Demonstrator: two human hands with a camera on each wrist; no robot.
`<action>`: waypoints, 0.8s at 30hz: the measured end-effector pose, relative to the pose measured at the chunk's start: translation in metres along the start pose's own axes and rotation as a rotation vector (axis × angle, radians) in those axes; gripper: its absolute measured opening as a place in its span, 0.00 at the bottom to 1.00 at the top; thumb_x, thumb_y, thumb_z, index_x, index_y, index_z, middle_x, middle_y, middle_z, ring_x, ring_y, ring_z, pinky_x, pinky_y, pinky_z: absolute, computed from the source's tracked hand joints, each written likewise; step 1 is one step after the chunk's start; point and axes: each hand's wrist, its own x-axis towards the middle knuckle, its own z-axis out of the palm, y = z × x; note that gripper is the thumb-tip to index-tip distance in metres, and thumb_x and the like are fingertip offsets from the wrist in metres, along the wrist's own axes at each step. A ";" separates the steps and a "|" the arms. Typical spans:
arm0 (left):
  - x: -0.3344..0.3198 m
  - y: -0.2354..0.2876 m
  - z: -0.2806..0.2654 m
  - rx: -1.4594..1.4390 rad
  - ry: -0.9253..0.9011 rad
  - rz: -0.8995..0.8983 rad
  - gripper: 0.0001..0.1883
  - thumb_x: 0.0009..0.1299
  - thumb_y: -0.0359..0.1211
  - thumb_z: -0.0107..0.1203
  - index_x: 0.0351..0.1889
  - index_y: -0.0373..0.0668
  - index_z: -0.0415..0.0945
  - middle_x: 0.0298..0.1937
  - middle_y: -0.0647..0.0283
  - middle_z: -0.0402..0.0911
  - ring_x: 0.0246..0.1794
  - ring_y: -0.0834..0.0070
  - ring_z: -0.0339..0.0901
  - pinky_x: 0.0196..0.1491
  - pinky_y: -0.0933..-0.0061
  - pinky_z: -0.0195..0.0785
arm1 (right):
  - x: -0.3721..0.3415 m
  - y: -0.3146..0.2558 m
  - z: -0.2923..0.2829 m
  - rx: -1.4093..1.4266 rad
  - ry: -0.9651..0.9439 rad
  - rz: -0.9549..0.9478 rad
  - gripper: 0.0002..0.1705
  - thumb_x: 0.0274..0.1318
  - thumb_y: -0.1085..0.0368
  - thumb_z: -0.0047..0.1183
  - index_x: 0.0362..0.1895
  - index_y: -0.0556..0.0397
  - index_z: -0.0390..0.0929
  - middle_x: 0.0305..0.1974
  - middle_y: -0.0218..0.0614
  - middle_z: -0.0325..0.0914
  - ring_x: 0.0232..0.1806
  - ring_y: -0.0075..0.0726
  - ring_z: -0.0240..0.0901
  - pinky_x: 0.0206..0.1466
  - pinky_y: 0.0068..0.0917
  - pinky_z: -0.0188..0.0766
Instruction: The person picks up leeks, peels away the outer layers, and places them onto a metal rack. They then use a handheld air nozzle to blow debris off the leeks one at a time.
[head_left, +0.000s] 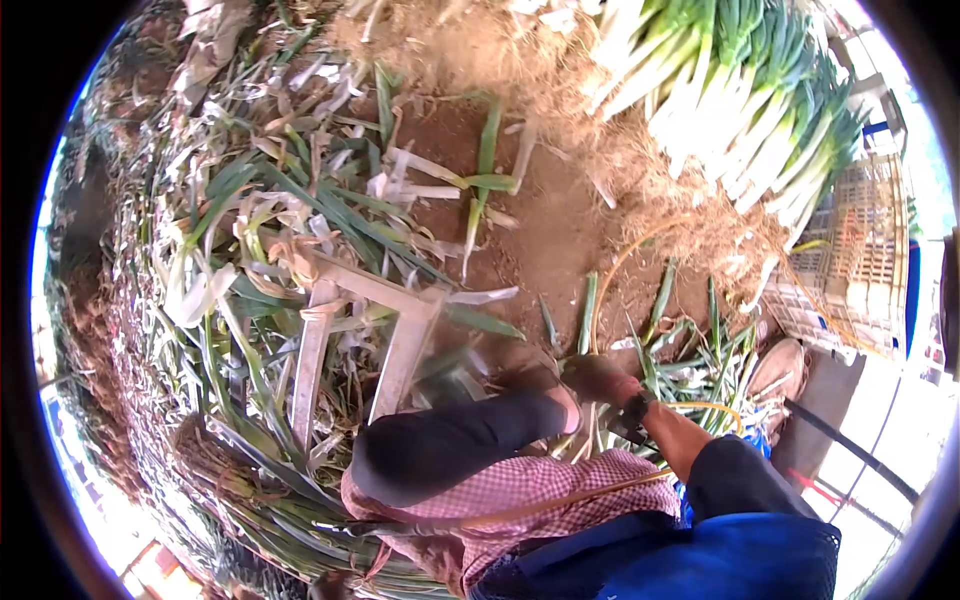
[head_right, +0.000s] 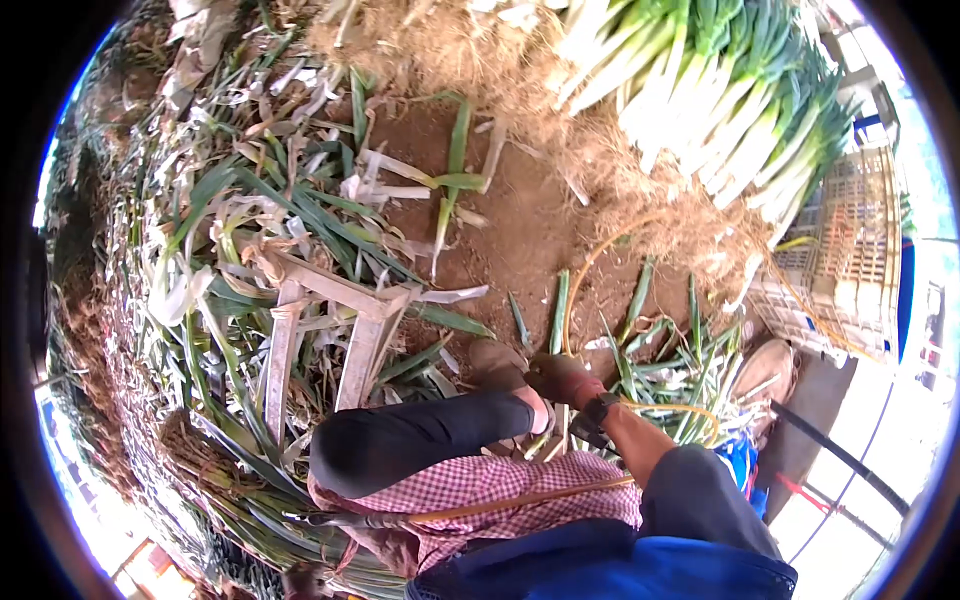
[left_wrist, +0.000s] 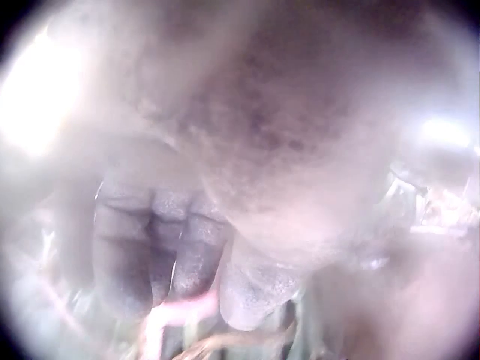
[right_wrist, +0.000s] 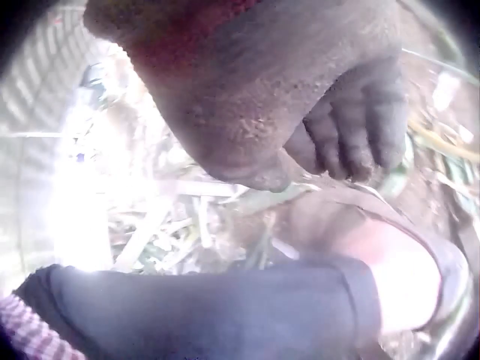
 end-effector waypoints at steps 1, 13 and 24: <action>-0.006 0.021 -0.012 0.008 0.026 0.037 0.15 0.73 0.29 0.65 0.57 0.43 0.83 0.35 0.66 0.86 0.29 0.75 0.82 0.26 0.74 0.76 | -0.019 -0.104 -0.086 0.052 0.031 0.169 0.24 0.70 0.46 0.58 0.57 0.50 0.85 0.49 0.53 0.89 0.54 0.63 0.86 0.57 0.52 0.80; -0.018 0.298 0.063 -0.182 -0.111 0.854 0.15 0.69 0.31 0.71 0.52 0.37 0.86 0.38 0.65 0.87 0.35 0.76 0.82 0.41 0.72 0.77 | 0.084 -0.330 -0.131 -0.248 0.529 -0.394 0.38 0.66 0.42 0.60 0.70 0.55 0.74 0.64 0.57 0.79 0.60 0.64 0.80 0.58 0.56 0.78; 0.088 0.356 0.215 0.563 -0.154 1.133 0.33 0.63 0.58 0.75 0.51 0.40 0.83 0.54 0.44 0.89 0.54 0.49 0.87 0.54 0.52 0.79 | 0.117 -0.328 -0.098 -0.235 0.722 -0.430 0.39 0.61 0.43 0.66 0.65 0.59 0.74 0.53 0.56 0.81 0.52 0.64 0.78 0.58 0.59 0.74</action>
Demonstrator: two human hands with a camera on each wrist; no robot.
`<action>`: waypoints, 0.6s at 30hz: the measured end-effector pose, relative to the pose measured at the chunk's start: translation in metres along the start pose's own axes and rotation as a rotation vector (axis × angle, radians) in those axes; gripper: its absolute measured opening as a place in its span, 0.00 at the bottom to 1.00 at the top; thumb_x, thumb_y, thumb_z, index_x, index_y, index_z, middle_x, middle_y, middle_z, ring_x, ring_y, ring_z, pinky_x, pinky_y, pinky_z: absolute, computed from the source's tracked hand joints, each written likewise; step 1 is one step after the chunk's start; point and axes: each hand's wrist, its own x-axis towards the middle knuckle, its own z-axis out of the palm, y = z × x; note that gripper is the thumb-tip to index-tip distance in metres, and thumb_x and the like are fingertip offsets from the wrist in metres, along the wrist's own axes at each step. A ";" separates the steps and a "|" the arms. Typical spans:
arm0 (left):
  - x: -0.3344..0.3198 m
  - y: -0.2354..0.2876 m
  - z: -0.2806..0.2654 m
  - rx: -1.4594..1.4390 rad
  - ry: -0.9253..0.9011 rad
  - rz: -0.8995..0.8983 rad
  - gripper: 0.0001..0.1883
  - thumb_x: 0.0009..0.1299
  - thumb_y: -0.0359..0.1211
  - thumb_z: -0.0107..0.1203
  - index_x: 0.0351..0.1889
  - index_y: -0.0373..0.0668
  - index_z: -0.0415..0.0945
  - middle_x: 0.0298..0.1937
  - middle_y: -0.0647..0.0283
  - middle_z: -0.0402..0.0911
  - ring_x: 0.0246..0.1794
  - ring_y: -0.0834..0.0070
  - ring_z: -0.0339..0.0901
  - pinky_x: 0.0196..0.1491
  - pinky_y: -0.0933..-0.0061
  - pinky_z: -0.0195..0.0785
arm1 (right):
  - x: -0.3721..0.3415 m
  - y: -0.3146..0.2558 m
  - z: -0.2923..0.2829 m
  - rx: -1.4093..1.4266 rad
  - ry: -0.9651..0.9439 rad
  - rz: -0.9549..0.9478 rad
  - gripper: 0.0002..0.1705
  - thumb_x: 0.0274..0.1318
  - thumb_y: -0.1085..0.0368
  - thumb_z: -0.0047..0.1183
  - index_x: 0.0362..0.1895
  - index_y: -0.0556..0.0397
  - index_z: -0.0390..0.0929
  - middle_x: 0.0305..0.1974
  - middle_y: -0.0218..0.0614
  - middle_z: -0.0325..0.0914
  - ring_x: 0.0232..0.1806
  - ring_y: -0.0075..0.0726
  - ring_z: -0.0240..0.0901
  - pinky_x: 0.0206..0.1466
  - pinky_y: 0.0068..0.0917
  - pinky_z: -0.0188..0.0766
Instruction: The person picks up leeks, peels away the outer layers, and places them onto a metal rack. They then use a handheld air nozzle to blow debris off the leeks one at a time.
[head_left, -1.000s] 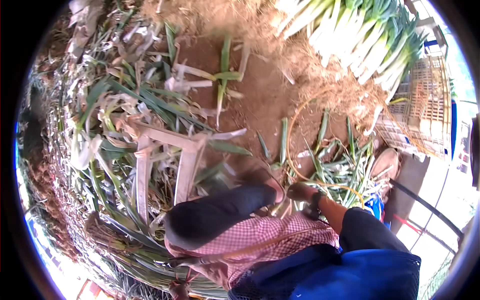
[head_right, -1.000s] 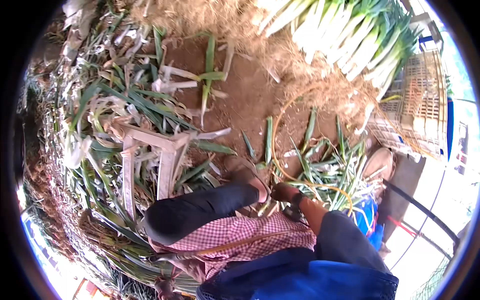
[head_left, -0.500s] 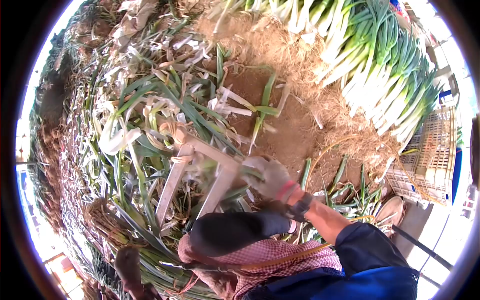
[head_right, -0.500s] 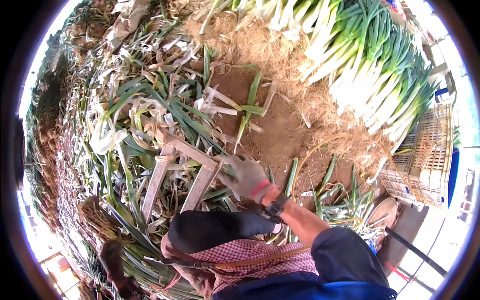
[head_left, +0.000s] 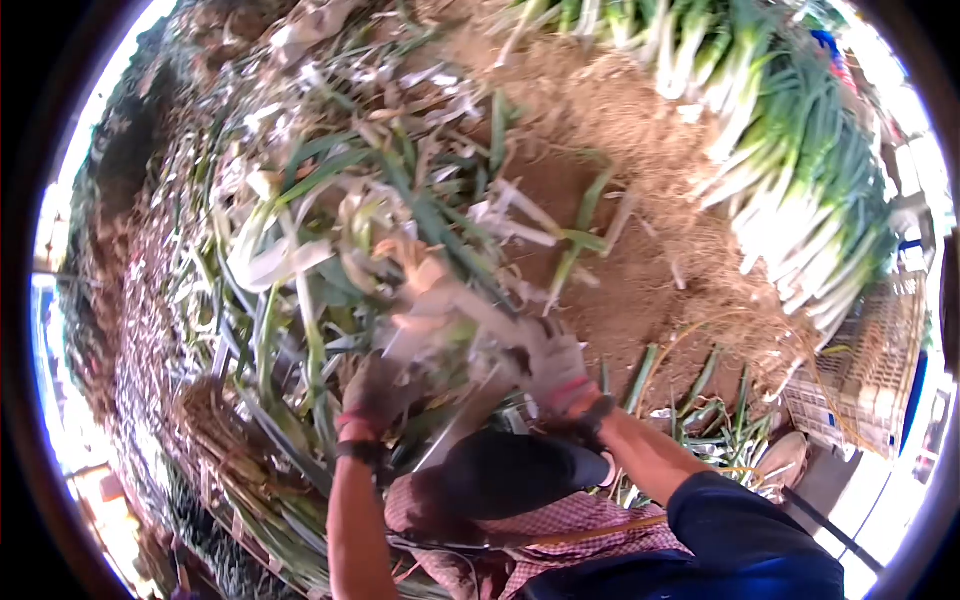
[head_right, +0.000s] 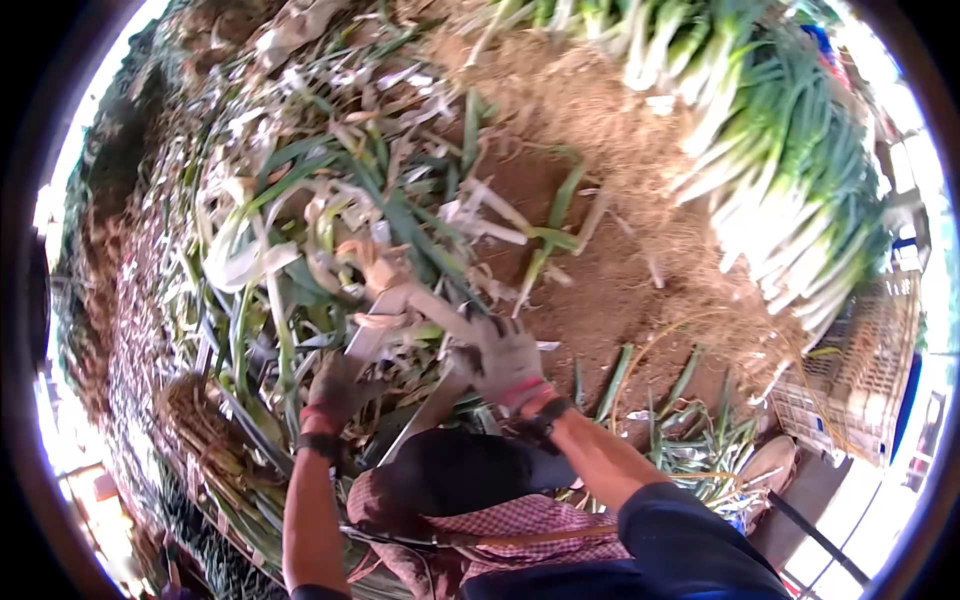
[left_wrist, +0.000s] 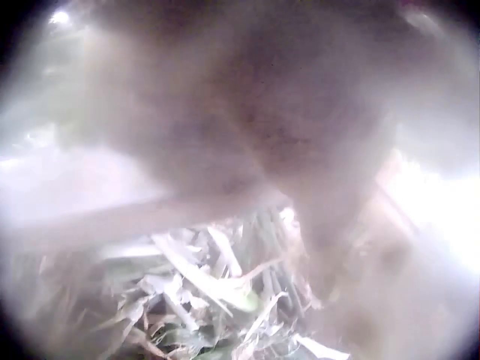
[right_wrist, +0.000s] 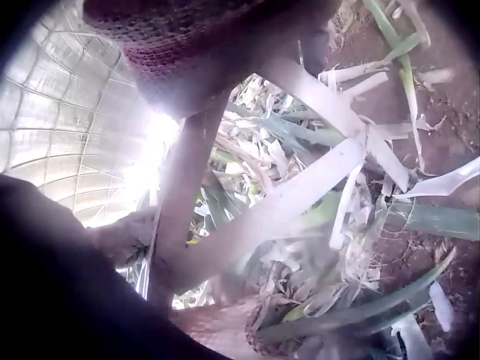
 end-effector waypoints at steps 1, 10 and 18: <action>-0.001 0.008 -0.004 -0.001 0.001 -0.026 0.33 0.63 0.58 0.75 0.51 0.40 0.83 0.54 0.44 0.89 0.54 0.49 0.87 0.54 0.52 0.79 | 0.000 -0.003 0.000 0.014 -0.017 -0.014 0.39 0.61 0.43 0.66 0.65 0.59 0.74 0.53 0.56 0.81 0.52 0.64 0.78 0.58 0.59 0.74; 0.003 0.041 -0.026 0.006 0.098 -0.248 0.33 0.62 0.59 0.73 0.50 0.40 0.83 0.40 0.47 0.91 0.44 0.45 0.89 0.49 0.47 0.82 | 0.052 0.030 -0.030 0.619 -0.565 0.481 0.28 0.68 0.45 0.59 0.56 0.56 0.79 0.44 0.48 0.84 0.44 0.52 0.82 0.46 0.50 0.78; 0.005 0.037 -0.021 0.024 0.087 -0.338 0.28 0.61 0.58 0.73 0.43 0.44 0.82 0.34 0.50 0.90 0.37 0.46 0.90 0.42 0.45 0.83 | 0.192 0.082 0.058 0.096 -0.689 0.264 0.45 0.63 0.32 0.64 0.68 0.55 0.78 0.60 0.58 0.84 0.66 0.57 0.81 0.70 0.47 0.76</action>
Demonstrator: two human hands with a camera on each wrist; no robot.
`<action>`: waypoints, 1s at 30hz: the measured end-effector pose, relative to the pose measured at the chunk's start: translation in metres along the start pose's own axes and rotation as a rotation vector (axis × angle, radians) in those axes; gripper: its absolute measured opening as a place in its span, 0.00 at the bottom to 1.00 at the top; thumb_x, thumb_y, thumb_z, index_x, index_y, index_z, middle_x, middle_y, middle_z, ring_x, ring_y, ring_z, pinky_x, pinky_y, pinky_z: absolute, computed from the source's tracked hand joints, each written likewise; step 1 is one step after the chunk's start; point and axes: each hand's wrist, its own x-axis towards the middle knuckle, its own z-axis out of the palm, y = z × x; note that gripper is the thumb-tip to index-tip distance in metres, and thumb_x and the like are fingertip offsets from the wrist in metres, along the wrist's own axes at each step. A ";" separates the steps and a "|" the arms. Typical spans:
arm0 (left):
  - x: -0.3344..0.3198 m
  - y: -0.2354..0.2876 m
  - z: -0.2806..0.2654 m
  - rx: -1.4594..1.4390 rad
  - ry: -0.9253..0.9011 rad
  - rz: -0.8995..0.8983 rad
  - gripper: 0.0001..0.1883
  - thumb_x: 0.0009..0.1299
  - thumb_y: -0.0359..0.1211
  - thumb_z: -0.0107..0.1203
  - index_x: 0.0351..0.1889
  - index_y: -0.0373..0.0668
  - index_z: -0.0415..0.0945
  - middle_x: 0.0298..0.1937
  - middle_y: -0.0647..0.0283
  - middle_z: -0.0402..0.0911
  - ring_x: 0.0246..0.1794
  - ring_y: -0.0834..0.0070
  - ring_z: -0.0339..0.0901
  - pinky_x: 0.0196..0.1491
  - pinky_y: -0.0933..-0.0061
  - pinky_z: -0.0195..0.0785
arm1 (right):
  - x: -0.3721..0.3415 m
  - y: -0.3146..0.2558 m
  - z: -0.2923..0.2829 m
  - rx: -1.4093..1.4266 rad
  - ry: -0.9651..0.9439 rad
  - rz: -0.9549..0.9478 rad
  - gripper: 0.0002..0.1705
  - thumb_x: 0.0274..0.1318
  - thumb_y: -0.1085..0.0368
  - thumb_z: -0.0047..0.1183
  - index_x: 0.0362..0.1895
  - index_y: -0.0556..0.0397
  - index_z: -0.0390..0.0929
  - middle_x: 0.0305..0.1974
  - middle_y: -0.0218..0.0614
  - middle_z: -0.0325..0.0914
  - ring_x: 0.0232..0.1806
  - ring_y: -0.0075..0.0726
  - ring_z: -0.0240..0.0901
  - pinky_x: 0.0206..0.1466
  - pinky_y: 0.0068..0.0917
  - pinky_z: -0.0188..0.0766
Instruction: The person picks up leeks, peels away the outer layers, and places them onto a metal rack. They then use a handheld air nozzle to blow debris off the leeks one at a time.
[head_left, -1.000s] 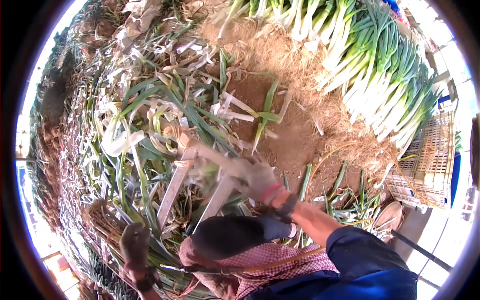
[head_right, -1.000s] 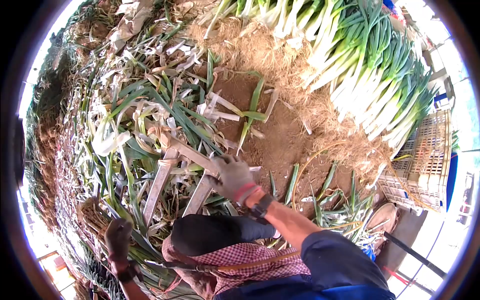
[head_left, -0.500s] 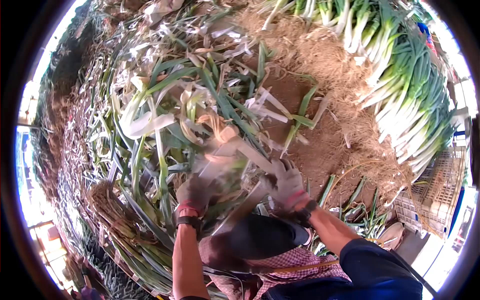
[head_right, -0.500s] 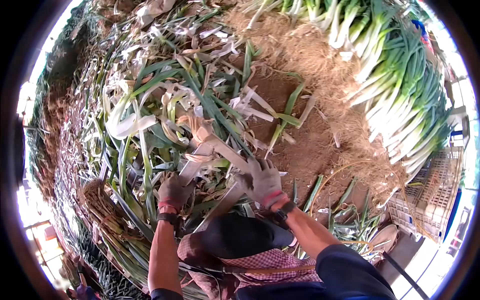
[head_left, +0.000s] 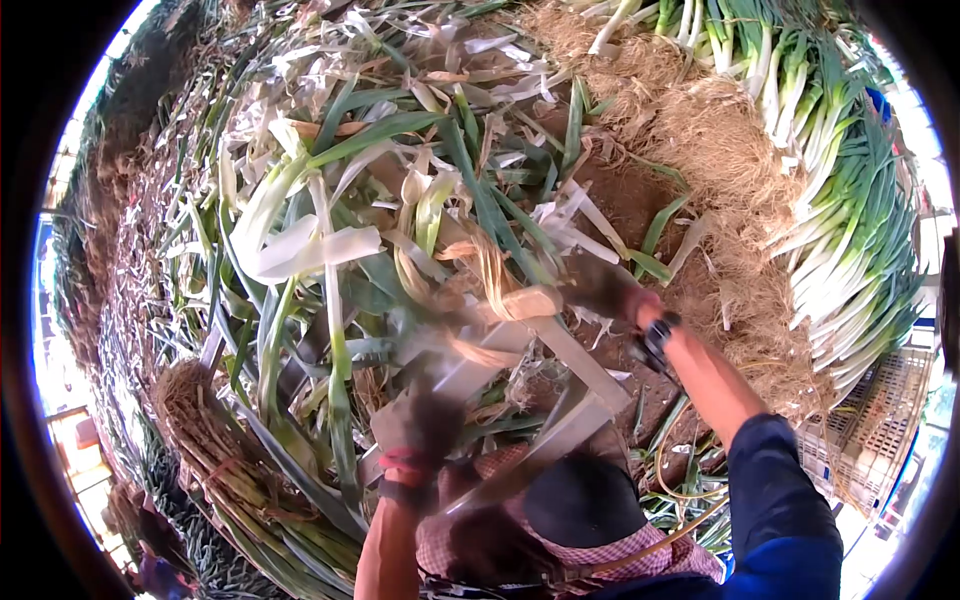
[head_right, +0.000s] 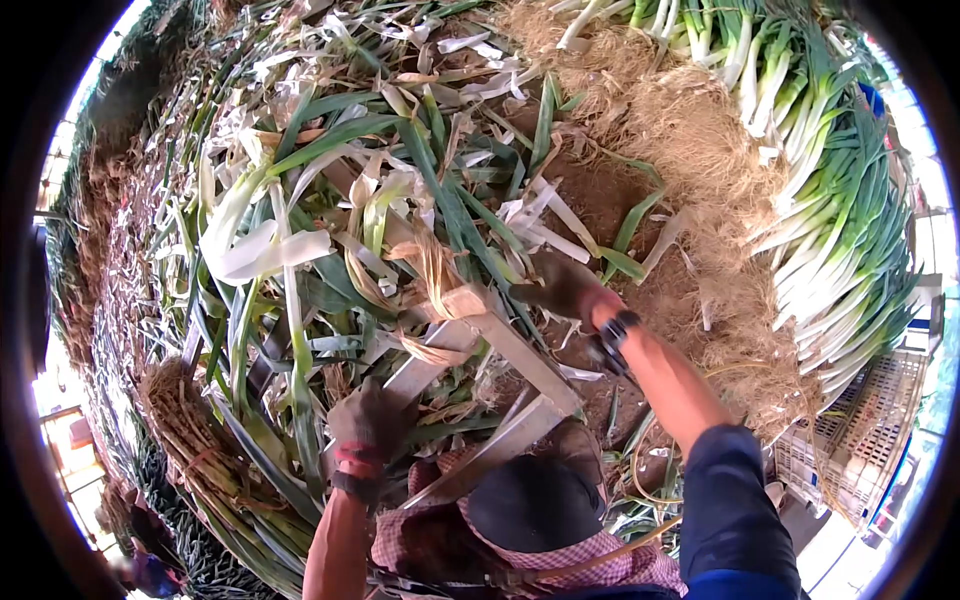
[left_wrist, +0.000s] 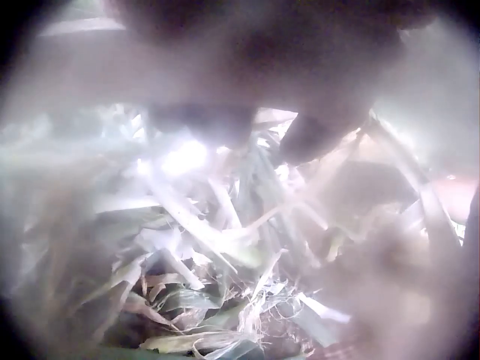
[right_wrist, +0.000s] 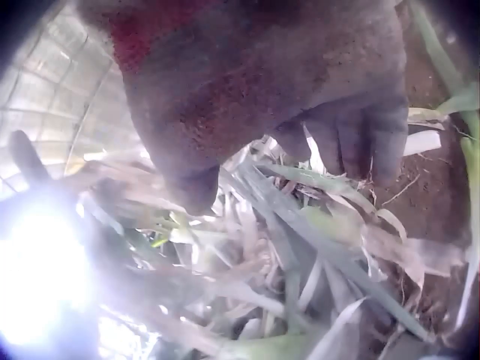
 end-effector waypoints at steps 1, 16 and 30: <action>0.000 -0.006 0.006 -0.007 0.067 0.045 0.26 0.60 0.55 0.73 0.45 0.47 0.84 0.34 0.52 0.90 0.35 0.47 0.89 0.41 0.45 0.82 | 0.018 -0.003 0.001 -0.002 -0.005 -0.042 0.51 0.59 0.31 0.67 0.72 0.56 0.74 0.64 0.60 0.81 0.69 0.59 0.78 0.73 0.48 0.73; -0.001 -0.027 0.031 -0.049 0.229 0.175 0.26 0.49 0.47 0.80 0.45 0.51 0.86 0.28 0.59 0.87 0.29 0.53 0.87 0.36 0.52 0.80 | 0.187 -0.030 0.087 -0.359 0.194 0.116 0.28 0.68 0.57 0.55 0.68 0.54 0.75 0.61 0.57 0.83 0.64 0.66 0.80 0.65 0.55 0.79; 0.003 -0.015 0.014 -0.059 0.194 0.205 0.26 0.48 0.45 0.79 0.45 0.50 0.86 0.33 0.57 0.87 0.34 0.52 0.87 0.39 0.52 0.80 | 0.178 0.104 -0.113 0.188 0.674 0.387 0.26 0.65 0.52 0.66 0.55 0.60 0.82 0.48 0.46 0.90 0.44 0.47 0.89 0.48 0.38 0.85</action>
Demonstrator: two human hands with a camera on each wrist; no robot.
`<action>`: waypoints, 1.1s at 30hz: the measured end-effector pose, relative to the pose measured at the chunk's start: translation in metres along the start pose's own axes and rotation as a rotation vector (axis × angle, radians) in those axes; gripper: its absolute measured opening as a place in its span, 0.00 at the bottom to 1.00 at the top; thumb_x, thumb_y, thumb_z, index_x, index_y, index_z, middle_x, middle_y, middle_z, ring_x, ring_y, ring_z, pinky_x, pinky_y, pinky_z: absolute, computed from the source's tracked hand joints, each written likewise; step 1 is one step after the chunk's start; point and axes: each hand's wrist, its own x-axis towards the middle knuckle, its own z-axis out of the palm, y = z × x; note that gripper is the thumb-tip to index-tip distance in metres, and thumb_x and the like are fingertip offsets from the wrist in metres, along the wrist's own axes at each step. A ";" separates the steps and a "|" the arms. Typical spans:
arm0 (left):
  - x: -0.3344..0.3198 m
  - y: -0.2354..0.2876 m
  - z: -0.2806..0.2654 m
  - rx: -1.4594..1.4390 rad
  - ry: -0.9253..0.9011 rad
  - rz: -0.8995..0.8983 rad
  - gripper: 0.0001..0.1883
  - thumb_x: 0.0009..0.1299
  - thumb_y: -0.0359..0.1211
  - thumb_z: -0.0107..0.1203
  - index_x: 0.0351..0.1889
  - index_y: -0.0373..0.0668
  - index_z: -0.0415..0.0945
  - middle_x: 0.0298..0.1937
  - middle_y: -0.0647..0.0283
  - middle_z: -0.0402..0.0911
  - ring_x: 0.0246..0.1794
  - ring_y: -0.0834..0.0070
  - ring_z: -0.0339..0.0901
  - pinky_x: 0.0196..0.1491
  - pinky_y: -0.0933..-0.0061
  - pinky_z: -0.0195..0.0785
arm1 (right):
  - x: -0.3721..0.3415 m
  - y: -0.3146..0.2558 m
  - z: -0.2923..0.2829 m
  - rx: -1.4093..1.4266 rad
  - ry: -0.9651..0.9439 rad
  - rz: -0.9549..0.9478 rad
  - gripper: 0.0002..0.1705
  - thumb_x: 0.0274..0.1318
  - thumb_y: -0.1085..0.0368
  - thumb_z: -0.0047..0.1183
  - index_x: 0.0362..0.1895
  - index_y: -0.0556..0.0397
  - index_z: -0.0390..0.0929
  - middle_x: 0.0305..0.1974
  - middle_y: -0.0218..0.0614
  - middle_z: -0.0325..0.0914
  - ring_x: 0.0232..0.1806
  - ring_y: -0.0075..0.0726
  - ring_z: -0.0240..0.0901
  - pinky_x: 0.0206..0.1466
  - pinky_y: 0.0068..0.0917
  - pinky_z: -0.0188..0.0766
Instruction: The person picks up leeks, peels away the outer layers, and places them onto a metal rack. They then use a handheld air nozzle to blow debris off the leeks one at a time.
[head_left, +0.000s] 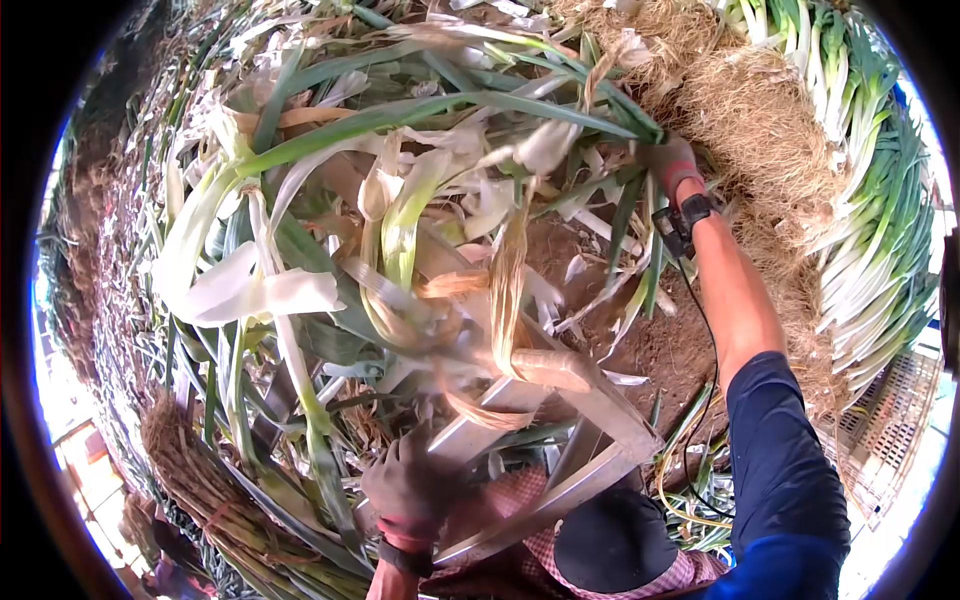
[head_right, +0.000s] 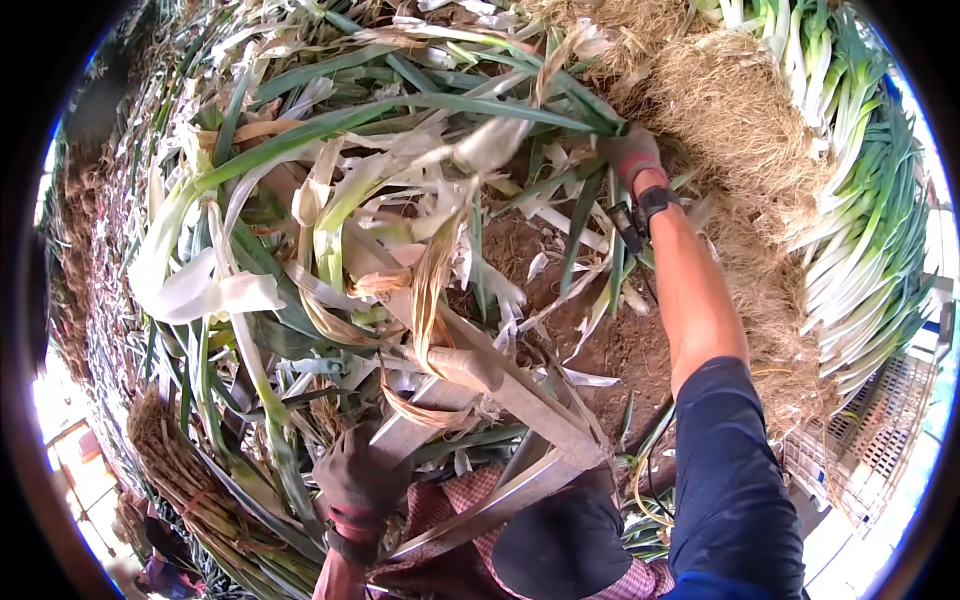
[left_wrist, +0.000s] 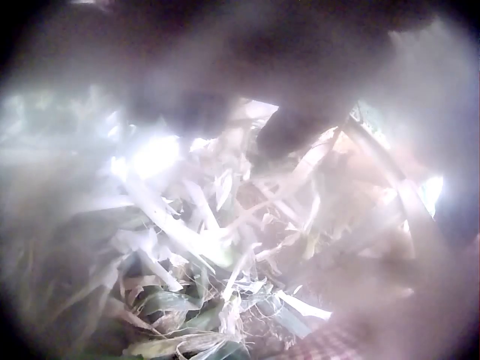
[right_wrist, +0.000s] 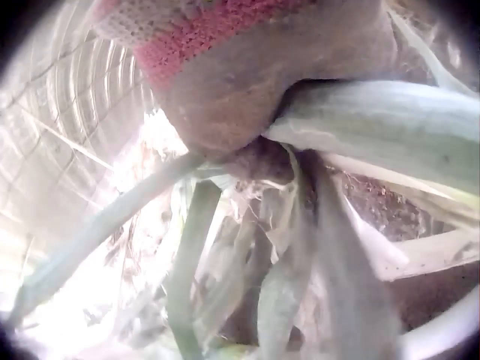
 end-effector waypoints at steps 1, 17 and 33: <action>0.000 0.000 -0.001 -0.001 -0.019 -0.011 0.26 0.49 0.45 0.79 0.45 0.49 0.86 0.34 0.56 0.87 0.34 0.52 0.87 0.40 0.52 0.79 | -0.003 -0.003 0.010 -0.139 -0.107 -0.121 0.28 0.63 0.51 0.69 0.57 0.60 0.82 0.50 0.49 0.90 0.48 0.48 0.88 0.53 0.38 0.83; -0.007 -0.010 0.001 -0.020 -0.022 -0.004 0.21 0.56 0.46 0.73 0.46 0.51 0.83 0.35 0.60 0.88 0.33 0.54 0.87 0.36 0.50 0.78 | -0.112 -0.010 0.126 -0.191 -0.272 -0.248 0.45 0.51 0.49 0.73 0.72 0.48 0.72 0.55 0.55 0.87 0.59 0.68 0.84 0.60 0.54 0.81; -0.003 -0.007 0.003 -0.023 0.005 -0.069 0.19 0.65 0.52 0.68 0.41 0.49 0.82 0.31 0.55 0.88 0.30 0.51 0.88 0.34 0.49 0.80 | -0.076 -0.169 -0.035 -0.460 -0.297 -0.838 0.20 0.73 0.48 0.61 0.54 0.51 0.86 0.47 0.48 0.88 0.52 0.44 0.88 0.53 0.37 0.83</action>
